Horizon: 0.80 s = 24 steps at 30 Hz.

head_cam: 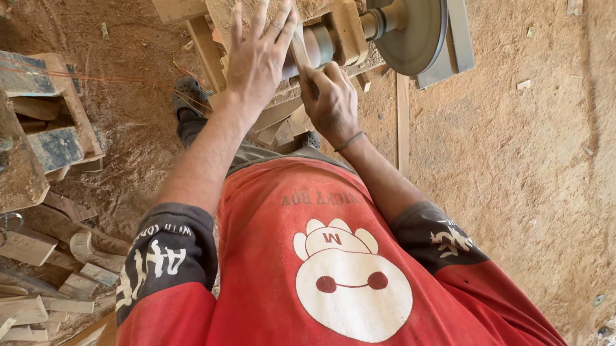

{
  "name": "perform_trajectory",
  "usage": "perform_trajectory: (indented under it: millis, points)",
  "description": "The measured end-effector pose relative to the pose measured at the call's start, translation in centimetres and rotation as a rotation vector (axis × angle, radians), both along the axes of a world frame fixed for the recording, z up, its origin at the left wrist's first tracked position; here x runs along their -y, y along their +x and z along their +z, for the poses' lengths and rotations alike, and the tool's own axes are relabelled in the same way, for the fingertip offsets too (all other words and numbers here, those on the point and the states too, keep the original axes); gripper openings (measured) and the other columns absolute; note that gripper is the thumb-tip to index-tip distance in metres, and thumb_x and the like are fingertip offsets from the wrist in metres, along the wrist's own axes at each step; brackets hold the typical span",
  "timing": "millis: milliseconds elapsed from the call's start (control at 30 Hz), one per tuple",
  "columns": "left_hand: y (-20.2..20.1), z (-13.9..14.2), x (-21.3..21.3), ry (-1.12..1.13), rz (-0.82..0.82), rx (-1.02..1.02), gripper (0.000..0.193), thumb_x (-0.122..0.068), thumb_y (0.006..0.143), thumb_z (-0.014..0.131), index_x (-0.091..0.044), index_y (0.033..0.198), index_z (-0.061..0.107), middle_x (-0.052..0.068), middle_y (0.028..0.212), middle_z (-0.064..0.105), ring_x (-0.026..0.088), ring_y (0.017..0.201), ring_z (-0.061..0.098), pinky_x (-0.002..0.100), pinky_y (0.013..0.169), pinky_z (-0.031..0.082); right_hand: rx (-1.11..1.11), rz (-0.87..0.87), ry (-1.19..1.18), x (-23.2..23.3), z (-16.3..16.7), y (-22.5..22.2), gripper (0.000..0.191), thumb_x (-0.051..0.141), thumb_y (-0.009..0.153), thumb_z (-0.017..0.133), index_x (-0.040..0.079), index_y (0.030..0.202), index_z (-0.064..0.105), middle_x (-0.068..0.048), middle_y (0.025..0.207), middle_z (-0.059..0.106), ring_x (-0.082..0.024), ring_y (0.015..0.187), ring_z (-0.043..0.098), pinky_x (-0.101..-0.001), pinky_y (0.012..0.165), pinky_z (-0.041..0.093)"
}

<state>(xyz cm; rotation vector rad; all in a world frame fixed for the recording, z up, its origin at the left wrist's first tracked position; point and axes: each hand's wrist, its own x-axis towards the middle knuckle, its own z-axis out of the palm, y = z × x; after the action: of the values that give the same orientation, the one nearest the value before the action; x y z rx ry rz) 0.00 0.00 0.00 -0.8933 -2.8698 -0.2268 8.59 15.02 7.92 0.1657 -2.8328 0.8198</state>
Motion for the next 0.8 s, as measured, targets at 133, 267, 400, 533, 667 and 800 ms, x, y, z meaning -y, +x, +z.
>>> perform_trajectory:
  millis: [133, 267, 400, 533, 667, 800]
  points:
    - [0.9, -0.3, -0.3, 0.082, -0.001, 0.042, 0.078, -0.011, 0.090, 0.079, -0.019, 0.161, 0.048, 0.003, 0.172, 0.032, 0.034, 0.156, 0.025, 0.064, 0.125, 0.016, 0.006, 0.021, -0.007, -0.6, -0.5, 0.3, 0.012, 0.010, 0.096, 0.075, 0.005, 0.106, 0.073, -0.011, 0.087, 0.059, -0.028, 0.075, 0.063, -0.0398, 0.066, 0.052]
    - [2.1, -0.4, -0.6, 0.068, 0.014, -0.012, 0.076, -0.010, 0.090, 0.078, -0.019, 0.161, 0.049, 0.003, 0.172, 0.031, 0.033, 0.156, 0.025, 0.062, 0.125, 0.017, 0.057, 0.034, -0.008, -1.3, -1.5, 0.9, 0.017, 0.011, 0.095, 0.074, 0.003, 0.110, 0.074, -0.010, 0.083, 0.058, -0.026, 0.069, 0.060, -0.0379, 0.060, 0.051]
    - [5.3, 1.5, -1.2, -0.023, 0.033, 0.056, 0.072, -0.005, 0.090, 0.071, -0.019, 0.157, 0.046, 0.006, 0.172, 0.030, 0.033, 0.156, 0.023, 0.056, 0.127, 0.019, 0.106, -0.044, -0.074, -2.1, -1.8, 3.9, 0.010, 0.014, 0.100, 0.076, 0.007, 0.107, 0.076, -0.010, 0.084, 0.061, -0.023, 0.070, 0.060, -0.0367, 0.064, 0.052]
    - [9.2, 4.0, -1.5, 0.686, 0.294, 0.378, 0.060, -0.019, 0.101, 0.060, -0.001, 0.155, 0.040, 0.018, 0.157, 0.046, 0.040, 0.147, 0.043, 0.052, 0.123, 0.032, 0.376, -0.123, -0.643, -3.7, -1.1, 5.3, 0.029, 0.012, 0.100, 0.073, 0.000, 0.126, 0.072, -0.008, 0.100, 0.068, -0.016, 0.085, 0.064, -0.0306, 0.076, 0.055]
    - [8.9, 4.8, -2.4, 1.515, 0.357, 1.022, 0.049, -0.018, 0.109, 0.061, 0.004, 0.150, 0.045, 0.021, 0.142, 0.057, 0.026, 0.127, 0.060, 0.035, 0.106, 0.053, 0.727, -0.192, -1.335, -6.2, -1.3, 3.9, 0.033, 0.014, 0.101, 0.063, 0.000, 0.131, 0.066, -0.007, 0.109, 0.074, -0.015, 0.088, 0.068, -0.0327, 0.079, 0.058]
    - [5.9, 6.5, -2.8, 1.795, 0.360, 1.091, 0.040, -0.010, 0.105, 0.066, 0.006, 0.141, 0.060, 0.013, 0.117, 0.073, 0.014, 0.101, 0.067, 0.029, 0.091, 0.056, 0.749, -0.015, -1.577, -6.0, -0.5, 1.3, 0.031, 0.018, 0.111, 0.060, -0.001, 0.136, 0.061, -0.009, 0.113, 0.070, -0.017, 0.096, 0.068, -0.0347, 0.087, 0.057]
